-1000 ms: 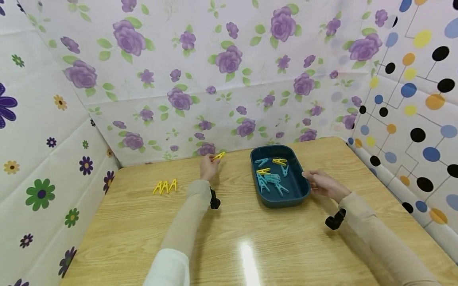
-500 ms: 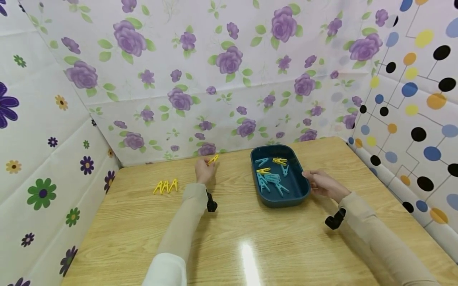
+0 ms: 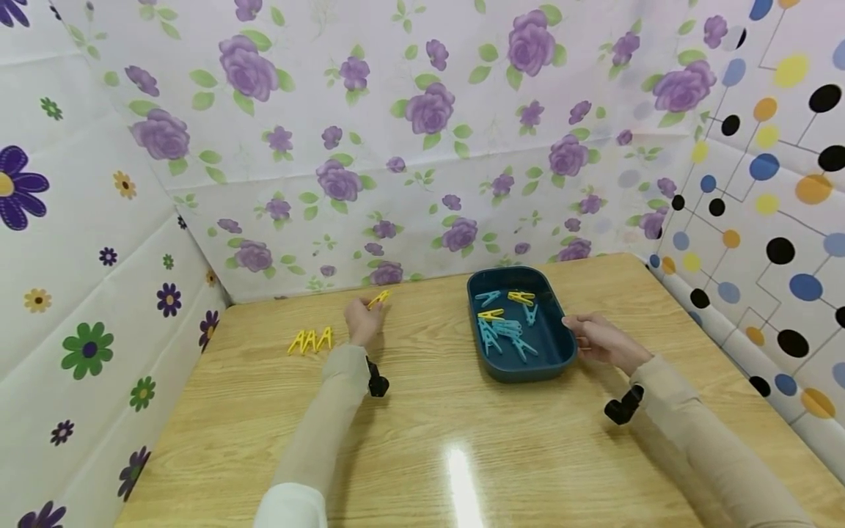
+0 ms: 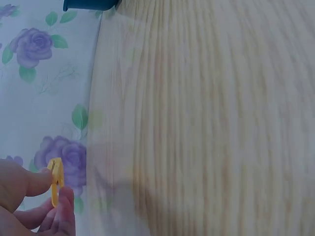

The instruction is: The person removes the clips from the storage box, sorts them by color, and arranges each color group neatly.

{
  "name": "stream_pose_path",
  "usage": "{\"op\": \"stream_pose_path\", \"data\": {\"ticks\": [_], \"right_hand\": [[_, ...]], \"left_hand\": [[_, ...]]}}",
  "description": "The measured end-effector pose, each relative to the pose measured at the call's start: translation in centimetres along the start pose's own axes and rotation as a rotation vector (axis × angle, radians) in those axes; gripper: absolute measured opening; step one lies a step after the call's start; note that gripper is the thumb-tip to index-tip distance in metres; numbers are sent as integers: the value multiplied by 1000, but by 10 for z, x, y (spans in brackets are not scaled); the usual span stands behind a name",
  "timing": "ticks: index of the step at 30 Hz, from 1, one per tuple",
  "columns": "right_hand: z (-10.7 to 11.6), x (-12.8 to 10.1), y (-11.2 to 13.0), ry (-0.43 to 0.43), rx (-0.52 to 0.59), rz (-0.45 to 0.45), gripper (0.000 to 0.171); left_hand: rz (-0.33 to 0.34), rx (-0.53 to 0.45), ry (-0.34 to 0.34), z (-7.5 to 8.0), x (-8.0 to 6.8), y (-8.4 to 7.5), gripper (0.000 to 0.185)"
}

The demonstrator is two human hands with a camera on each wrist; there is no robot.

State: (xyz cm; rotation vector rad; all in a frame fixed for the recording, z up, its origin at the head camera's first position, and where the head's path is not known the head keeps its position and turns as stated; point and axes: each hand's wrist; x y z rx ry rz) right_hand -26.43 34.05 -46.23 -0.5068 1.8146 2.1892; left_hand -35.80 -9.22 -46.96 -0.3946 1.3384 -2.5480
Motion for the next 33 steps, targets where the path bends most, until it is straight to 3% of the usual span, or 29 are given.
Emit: {"op": "stream_pose_path", "data": {"ticks": [5,14,27,33], "right_hand": [[0,-1,0,0,14,-3,63],[1,0,-1,2,18,-9,63],[1,3,-4,9,17,-10,62],[1,3,-3,16,25,-7,62]], "left_hand": [[41,11,-14,13,-7,11,35],[154,176,-31,28,-12,18,35],[83,434,4,49,-15,31,19],[57,535,-18,55,-17,35,27]]}}
Point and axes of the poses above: each hand's wrist, its own x-axis towards the middle knuckle, its own z-axis out of the back of the hand, y = z × x, and after that the axes turned 7 degrees about -y, right-handed
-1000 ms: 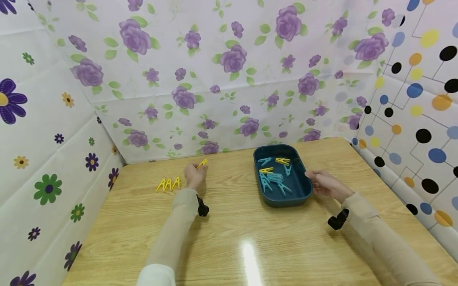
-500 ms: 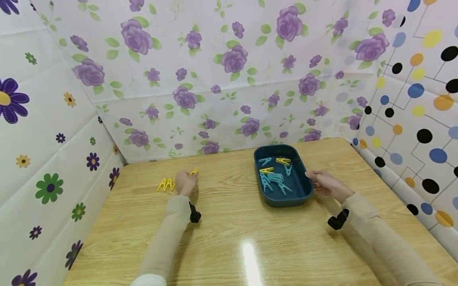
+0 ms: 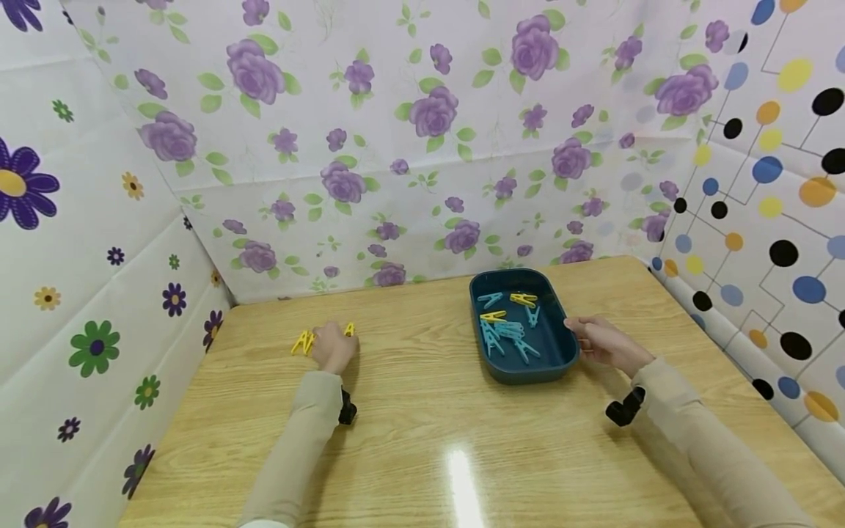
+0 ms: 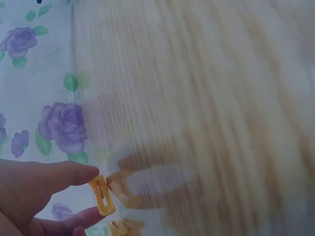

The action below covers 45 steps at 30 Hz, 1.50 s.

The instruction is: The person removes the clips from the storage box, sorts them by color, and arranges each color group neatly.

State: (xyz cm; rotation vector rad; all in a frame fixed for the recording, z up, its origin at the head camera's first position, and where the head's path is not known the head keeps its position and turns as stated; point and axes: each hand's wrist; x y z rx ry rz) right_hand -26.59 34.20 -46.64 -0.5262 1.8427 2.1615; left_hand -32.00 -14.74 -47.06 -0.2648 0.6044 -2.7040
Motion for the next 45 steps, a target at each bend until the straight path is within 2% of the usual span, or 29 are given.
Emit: {"op": "stream_pose_path", "data": {"ticks": [14,26,33,39,45], "right_hand": [[0,-1,3,-10,-11,-1,62],[0,-2,2,-12,-12,2,61],[-1,0,-1,-12,-11,0,62],[-1,-2,-1,-1,-6,16,62],[-1,-3,-1,16,1,31,64]], "left_hand": [[-89,24,-41,3,-4,10,32],[-114,36,-80,2,-4,16,34],[-131,-11,-54,2,-5,19,29],[-153,6,-42,7,-6,12,27],[-147,-22,49,14,-6,-3,37]]}}
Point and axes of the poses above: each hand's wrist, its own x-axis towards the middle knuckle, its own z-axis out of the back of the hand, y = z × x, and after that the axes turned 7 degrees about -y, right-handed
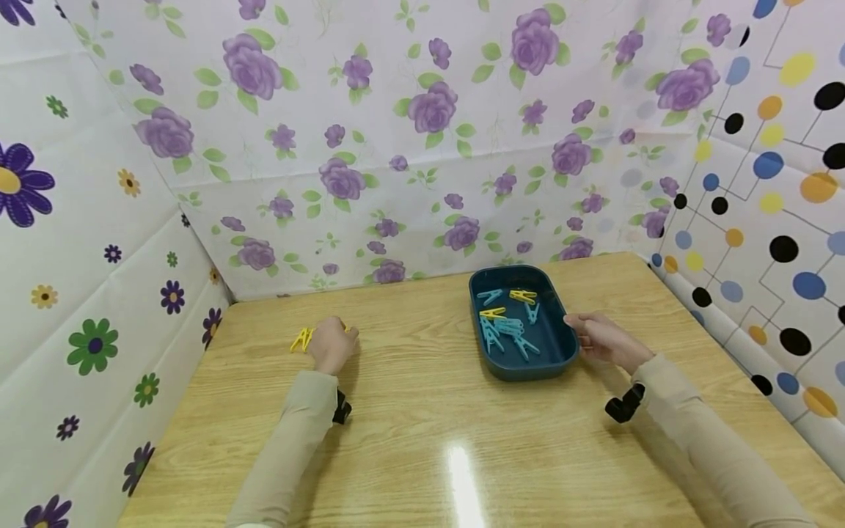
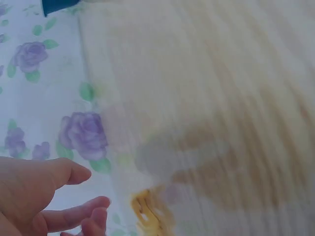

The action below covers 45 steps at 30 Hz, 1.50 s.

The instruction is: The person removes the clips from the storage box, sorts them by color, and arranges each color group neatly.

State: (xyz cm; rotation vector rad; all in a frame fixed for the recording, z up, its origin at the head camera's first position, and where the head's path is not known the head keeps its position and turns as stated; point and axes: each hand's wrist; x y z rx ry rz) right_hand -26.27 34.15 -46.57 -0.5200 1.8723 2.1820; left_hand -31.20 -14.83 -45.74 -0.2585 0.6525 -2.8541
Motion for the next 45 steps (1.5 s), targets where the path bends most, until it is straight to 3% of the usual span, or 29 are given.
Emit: {"op": "stream_pose_path", "data": {"ticks": [11,23,31,38,45], "right_hand": [[1,2,3,-13,-8,-23,64],[1,1,1,-21,5,-6,60],[1,0,1,-9,-5,-1,59],[1,1,0,-6,21,35,22],[-1,2,1,-26,-31,90,19]], "left_hand": [[-111,-243,119,-2,-10,-23,23],[-169,-329,135,-11,-14,-45,24],[-193,-432,199,-16,-17,-64,25],[-126,-556,332,-16,-24,-86,29],[-75,-662,405,-19,-22,-107,26]]}}
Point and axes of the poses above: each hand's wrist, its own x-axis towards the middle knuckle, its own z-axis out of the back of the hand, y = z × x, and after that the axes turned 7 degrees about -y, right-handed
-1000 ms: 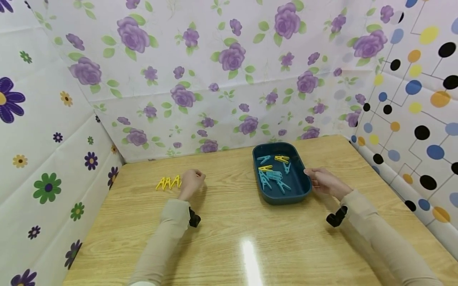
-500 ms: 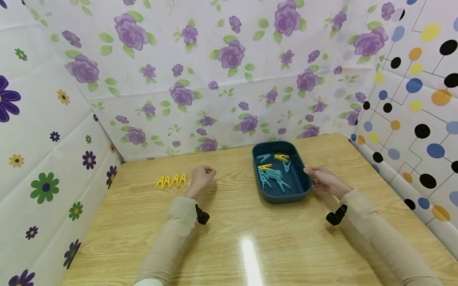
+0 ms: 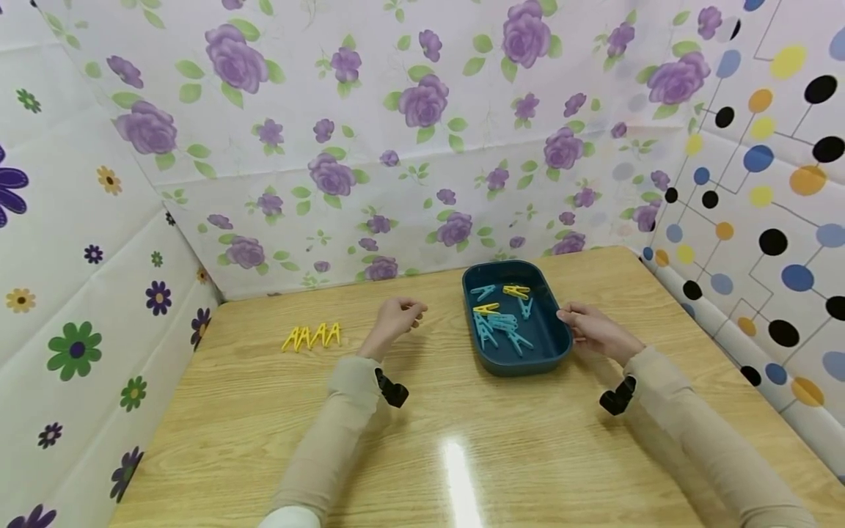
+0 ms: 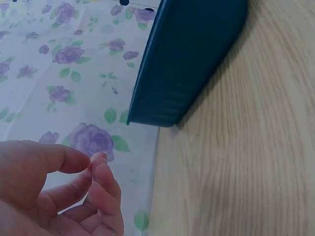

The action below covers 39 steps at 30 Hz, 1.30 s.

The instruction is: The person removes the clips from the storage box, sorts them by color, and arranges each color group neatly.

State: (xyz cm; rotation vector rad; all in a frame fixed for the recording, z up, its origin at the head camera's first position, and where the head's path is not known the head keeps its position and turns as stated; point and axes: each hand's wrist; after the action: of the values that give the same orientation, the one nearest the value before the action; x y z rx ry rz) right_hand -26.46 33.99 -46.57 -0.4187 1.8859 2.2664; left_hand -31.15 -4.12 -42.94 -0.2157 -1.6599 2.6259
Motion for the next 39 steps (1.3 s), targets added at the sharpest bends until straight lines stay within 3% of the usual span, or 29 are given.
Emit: {"op": "stream_pose_path", "data": {"ticks": [12,18,26,35,39], "right_hand": [[-5,-1,-4,-28,8,45,19],[-5,-1,-5,-22,17,64,19],[-5,2,-6,-27,19,57,19],[-7,1,-7,-29,26,50,19],[-6,1,-4,-25,16,58,20]], "left_hand": [[58,-149,87,-22,9,-15,28],[63,-254,88,-31,11,-30,29],[104,-393,146,-44,13,-49,34],[178,-437,246,-63,24,-60,42],[200,-409,271,-69,26,-68,45]]}}
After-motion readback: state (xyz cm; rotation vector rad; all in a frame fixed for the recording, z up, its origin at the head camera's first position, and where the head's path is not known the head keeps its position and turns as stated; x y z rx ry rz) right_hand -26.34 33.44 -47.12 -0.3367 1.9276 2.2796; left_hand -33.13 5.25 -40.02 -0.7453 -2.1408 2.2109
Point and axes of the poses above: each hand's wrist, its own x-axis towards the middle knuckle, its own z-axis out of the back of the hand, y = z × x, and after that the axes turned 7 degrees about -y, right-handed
